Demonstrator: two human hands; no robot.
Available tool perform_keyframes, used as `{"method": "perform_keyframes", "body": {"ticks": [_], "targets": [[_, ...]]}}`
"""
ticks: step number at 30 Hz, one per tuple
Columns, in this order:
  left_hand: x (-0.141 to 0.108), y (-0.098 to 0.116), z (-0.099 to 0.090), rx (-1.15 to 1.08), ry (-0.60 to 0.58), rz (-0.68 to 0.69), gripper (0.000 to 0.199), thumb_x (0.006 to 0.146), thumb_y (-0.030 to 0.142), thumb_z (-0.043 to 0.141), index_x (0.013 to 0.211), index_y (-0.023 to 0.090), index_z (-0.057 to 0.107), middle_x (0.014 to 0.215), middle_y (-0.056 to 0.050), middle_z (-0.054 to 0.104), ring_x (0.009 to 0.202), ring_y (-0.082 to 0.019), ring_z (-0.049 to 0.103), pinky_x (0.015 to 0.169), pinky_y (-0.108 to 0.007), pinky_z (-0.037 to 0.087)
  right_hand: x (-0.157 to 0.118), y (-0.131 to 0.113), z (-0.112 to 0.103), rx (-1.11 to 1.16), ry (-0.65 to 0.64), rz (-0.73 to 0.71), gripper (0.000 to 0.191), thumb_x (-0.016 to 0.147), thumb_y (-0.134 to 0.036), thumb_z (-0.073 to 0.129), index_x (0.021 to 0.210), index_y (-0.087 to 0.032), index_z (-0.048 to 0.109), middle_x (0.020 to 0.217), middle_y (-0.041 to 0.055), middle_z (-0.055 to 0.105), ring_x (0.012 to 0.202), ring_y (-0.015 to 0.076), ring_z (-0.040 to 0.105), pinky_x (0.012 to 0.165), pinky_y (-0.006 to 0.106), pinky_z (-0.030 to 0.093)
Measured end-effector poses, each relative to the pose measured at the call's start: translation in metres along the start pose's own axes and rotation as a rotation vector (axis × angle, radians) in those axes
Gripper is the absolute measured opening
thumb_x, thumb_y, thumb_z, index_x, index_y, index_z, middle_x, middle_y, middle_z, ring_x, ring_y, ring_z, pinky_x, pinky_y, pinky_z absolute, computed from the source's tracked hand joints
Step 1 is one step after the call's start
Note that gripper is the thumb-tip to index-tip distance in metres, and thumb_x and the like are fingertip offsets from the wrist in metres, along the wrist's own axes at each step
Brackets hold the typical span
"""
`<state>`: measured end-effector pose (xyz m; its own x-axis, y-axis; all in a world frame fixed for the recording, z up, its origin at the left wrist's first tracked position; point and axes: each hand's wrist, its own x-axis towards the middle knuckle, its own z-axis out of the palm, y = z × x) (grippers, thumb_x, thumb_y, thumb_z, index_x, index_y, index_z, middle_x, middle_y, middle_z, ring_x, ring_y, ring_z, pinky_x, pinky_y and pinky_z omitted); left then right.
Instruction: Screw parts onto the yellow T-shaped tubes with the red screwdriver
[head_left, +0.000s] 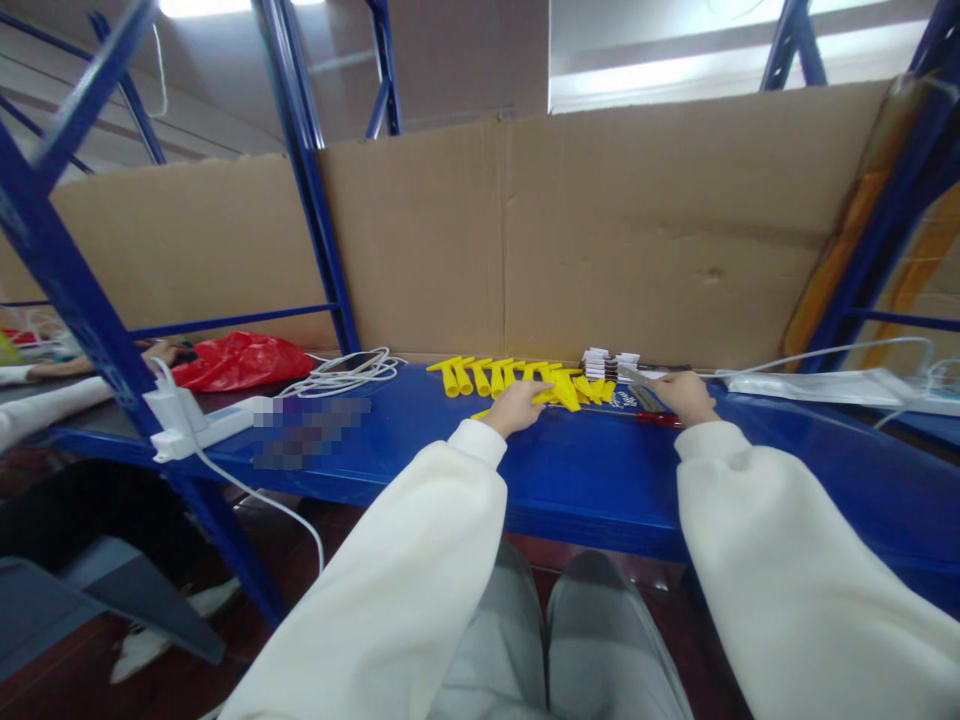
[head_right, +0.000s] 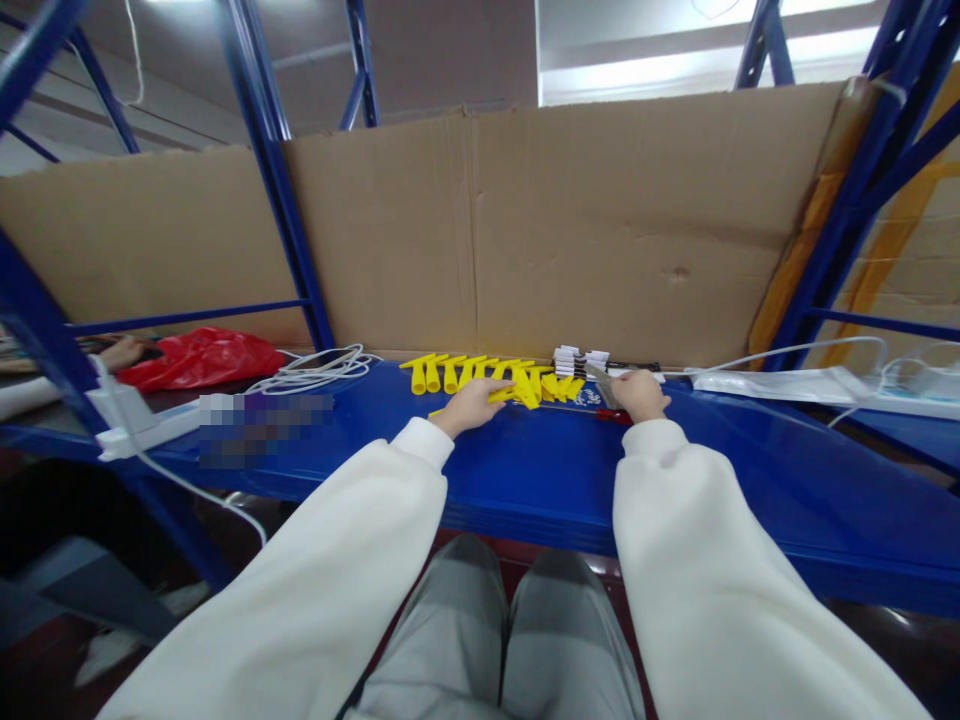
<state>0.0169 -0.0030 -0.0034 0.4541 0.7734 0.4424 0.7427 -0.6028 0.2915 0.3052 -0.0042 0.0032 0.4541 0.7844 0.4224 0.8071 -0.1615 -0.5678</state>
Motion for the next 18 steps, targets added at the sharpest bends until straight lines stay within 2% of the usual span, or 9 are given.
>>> {"method": "perform_keyframes", "body": {"ticks": [3, 6, 11, 15, 18], "targets": [[-0.001, 0.001, -0.001, 0.009, -0.007, -0.011, 0.045, 0.088, 0.015, 0.066, 0.133, 0.017, 0.067, 0.135, -0.010, 0.068, 0.127, -0.024, 0.062, 0.112, -0.034, 0.044, -0.003, -0.012, 0.001, 0.060, -0.125, -0.024, 0.018, 0.078, -0.024, 0.064, 0.081, -0.014, 0.079, 0.088, 0.0138, 0.075, 0.090, 0.0306, 0.069, 0.080, 0.038, 0.052], [-0.001, 0.003, -0.002, 0.017, -0.020, -0.020, 0.046, 0.089, 0.014, 0.065, 0.134, 0.018, 0.066, 0.135, -0.009, 0.068, 0.127, -0.024, 0.062, 0.112, -0.034, 0.044, -0.012, -0.026, 0.002, 0.166, -0.187, -0.114, 0.016, 0.077, -0.023, 0.064, 0.075, -0.014, 0.077, 0.074, 0.0069, 0.072, 0.079, 0.0242, 0.067, 0.074, 0.030, 0.050], [-0.001, 0.005, -0.002, 0.011, -0.029, -0.021, 0.044, 0.089, 0.013, 0.064, 0.132, 0.019, 0.068, 0.134, -0.008, 0.068, 0.127, -0.024, 0.062, 0.113, -0.035, 0.043, -0.025, -0.038, 0.007, 0.350, -0.272, -0.211, 0.018, 0.077, -0.027, 0.063, 0.072, -0.016, 0.075, 0.064, 0.0021, 0.067, 0.066, 0.0178, 0.058, 0.064, 0.027, 0.046], [-0.001, 0.006, -0.002, -0.004, -0.025, -0.013, 0.043, 0.088, 0.013, 0.064, 0.131, 0.018, 0.069, 0.133, -0.009, 0.069, 0.126, -0.024, 0.063, 0.113, -0.036, 0.043, -0.029, -0.040, 0.012, 0.404, -0.321, -0.183, 0.018, 0.074, -0.031, 0.065, 0.071, -0.016, 0.074, 0.057, 0.0006, 0.061, 0.060, 0.0161, 0.052, 0.058, 0.026, 0.041], [-0.001, 0.005, -0.001, 0.000, -0.019, -0.011, 0.042, 0.089, 0.012, 0.063, 0.129, 0.019, 0.070, 0.131, -0.008, 0.070, 0.124, -0.023, 0.064, 0.112, -0.036, 0.043, -0.029, -0.041, 0.011, 0.464, -0.296, -0.128, 0.017, 0.072, -0.032, 0.067, 0.066, -0.016, 0.071, 0.055, 0.0003, 0.059, 0.060, 0.0158, 0.051, 0.057, 0.026, 0.039]]}}
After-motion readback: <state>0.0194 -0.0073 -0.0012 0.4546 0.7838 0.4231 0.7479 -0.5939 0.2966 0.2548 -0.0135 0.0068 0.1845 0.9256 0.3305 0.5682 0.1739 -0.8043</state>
